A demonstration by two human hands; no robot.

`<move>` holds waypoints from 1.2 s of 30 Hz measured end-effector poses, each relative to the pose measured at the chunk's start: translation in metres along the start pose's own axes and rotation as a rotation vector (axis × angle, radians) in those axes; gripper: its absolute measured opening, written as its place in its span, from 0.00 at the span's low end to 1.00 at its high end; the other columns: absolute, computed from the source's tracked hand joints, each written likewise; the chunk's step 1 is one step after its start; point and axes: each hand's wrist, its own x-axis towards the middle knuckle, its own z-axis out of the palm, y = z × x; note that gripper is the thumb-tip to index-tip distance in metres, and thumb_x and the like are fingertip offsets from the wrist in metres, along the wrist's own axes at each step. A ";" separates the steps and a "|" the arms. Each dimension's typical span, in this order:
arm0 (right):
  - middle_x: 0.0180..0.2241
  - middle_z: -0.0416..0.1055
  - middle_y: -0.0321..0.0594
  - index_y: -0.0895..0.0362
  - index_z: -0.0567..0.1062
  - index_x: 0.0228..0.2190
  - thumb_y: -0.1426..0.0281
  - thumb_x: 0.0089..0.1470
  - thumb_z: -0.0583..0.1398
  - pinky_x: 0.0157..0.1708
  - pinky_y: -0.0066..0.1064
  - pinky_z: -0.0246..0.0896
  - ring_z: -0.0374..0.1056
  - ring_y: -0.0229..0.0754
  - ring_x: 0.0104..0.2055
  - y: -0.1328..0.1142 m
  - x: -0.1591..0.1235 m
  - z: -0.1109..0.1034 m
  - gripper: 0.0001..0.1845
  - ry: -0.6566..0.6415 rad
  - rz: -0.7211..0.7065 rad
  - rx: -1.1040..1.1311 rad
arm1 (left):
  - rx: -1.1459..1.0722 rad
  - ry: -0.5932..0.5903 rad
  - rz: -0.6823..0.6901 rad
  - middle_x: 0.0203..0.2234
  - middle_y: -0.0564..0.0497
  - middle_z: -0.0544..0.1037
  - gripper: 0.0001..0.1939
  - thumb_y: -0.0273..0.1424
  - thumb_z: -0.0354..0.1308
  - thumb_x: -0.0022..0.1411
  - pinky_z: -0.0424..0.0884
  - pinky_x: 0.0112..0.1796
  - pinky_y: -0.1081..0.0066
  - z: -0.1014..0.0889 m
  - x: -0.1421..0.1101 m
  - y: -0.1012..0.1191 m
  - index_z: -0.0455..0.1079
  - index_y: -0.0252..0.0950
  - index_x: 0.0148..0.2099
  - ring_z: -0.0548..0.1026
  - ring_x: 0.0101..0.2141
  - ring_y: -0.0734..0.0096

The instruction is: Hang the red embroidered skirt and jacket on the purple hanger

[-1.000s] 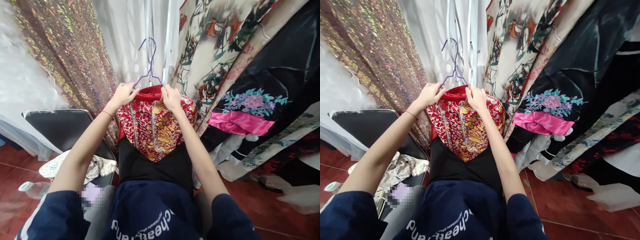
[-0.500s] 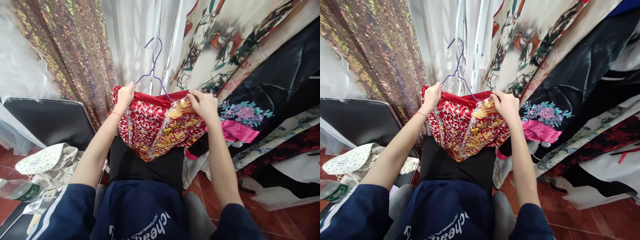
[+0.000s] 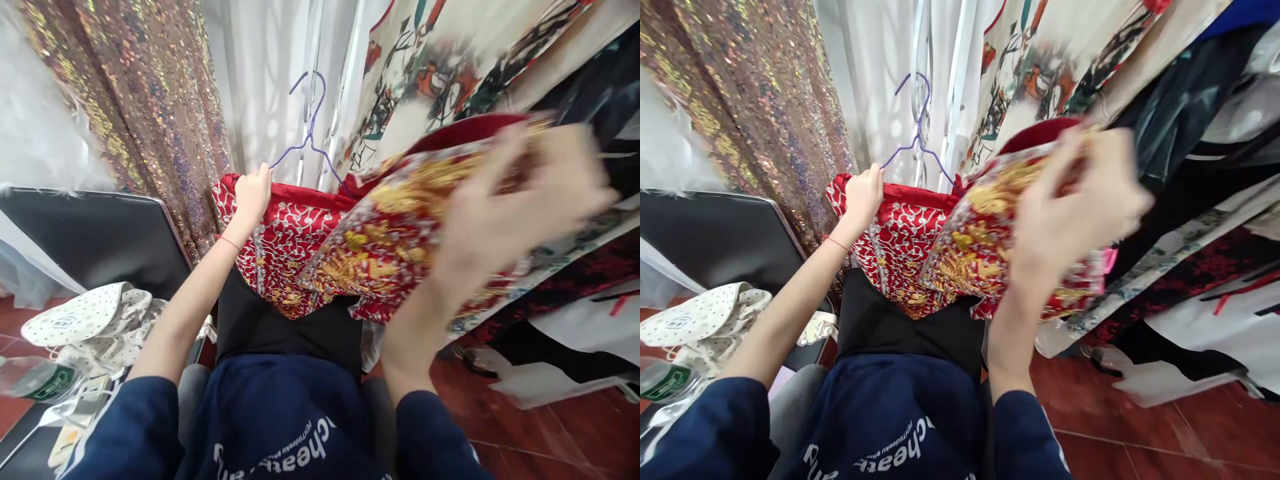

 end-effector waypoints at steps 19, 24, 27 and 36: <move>0.43 0.79 0.51 0.60 0.76 0.45 0.58 0.65 0.55 0.43 0.37 0.64 0.75 0.50 0.44 -0.030 -0.099 0.105 0.19 -1.290 -0.397 -0.051 | -0.260 -0.509 -0.290 0.42 0.39 0.81 0.18 0.29 0.59 0.60 0.71 0.41 0.64 0.073 -0.141 0.049 0.72 0.31 0.52 0.80 0.43 0.51; 0.42 0.77 0.47 0.56 0.76 0.44 0.64 0.67 0.48 0.46 0.42 0.63 0.71 0.49 0.45 -0.023 -0.065 0.110 0.18 -0.841 -0.472 0.154 | -0.234 -0.517 -0.166 0.30 0.47 0.80 0.09 0.24 0.52 0.60 0.65 0.35 0.70 0.055 -0.158 0.011 0.73 0.35 0.38 0.77 0.33 0.63; 0.50 0.72 0.59 0.62 0.72 0.52 0.70 0.63 0.52 0.51 0.51 0.61 0.67 0.58 0.53 -0.014 -0.044 0.130 0.19 -0.696 -0.443 -0.018 | -0.244 -0.587 -0.026 0.25 0.50 0.76 0.06 0.24 0.52 0.57 0.62 0.33 0.71 0.022 -0.166 -0.018 0.69 0.37 0.30 0.73 0.29 0.67; 0.43 0.76 0.49 0.56 0.79 0.37 0.60 0.54 0.66 0.49 0.49 0.63 0.70 0.53 0.48 0.011 -0.012 0.156 0.13 -0.991 -0.093 -0.105 | -0.156 -0.750 0.321 0.25 0.51 0.75 0.10 0.25 0.47 0.57 0.59 0.31 0.73 -0.098 -0.156 -0.065 0.69 0.37 0.29 0.69 0.25 0.72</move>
